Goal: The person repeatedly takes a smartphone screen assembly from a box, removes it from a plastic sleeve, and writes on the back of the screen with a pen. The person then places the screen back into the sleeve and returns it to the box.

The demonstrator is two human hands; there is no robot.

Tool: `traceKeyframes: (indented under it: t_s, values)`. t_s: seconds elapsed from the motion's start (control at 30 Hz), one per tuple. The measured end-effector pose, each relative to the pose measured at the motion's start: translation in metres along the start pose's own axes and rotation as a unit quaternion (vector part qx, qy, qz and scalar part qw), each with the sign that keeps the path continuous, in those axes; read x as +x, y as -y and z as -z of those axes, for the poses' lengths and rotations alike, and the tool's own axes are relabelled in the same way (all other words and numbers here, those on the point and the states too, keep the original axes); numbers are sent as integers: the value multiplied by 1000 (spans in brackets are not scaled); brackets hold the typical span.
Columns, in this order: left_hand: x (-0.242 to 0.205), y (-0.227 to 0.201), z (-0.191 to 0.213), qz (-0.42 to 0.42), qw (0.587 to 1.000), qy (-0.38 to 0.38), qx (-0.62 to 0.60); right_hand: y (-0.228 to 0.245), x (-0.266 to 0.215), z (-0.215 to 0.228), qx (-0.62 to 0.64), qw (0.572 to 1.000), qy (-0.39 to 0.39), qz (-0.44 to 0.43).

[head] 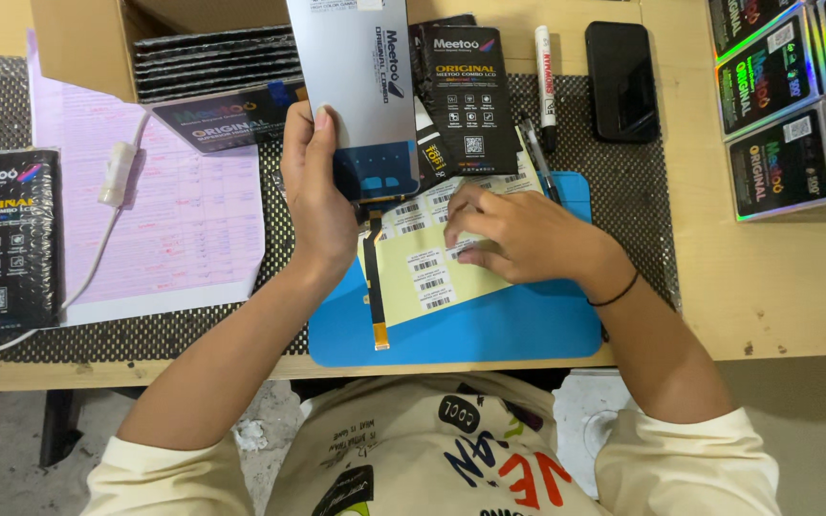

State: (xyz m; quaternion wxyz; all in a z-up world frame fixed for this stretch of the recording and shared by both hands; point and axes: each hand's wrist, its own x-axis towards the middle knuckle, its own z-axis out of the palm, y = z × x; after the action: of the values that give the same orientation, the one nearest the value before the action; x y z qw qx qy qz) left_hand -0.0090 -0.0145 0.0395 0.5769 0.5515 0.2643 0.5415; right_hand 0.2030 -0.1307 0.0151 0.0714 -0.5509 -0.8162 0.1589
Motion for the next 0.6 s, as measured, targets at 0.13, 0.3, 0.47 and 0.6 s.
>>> traceKeyframes:
  t_s: [0.13,0.3,0.47,0.6]
  values:
    - [-2,-3,-1,4,1000,1,-2,4,2,10,28,1000,-1,12]
    - [-2,-3,-2,9,1000,4,0,2,-1,9,50,999,5,0]
    - [-1,11,1,16,1000,13,-2,-5,-1,6,72,997,8,-5]
    - [-5,-5,-6,23,1000,8,-7,-17,-7,-2,109,994,11,-21]
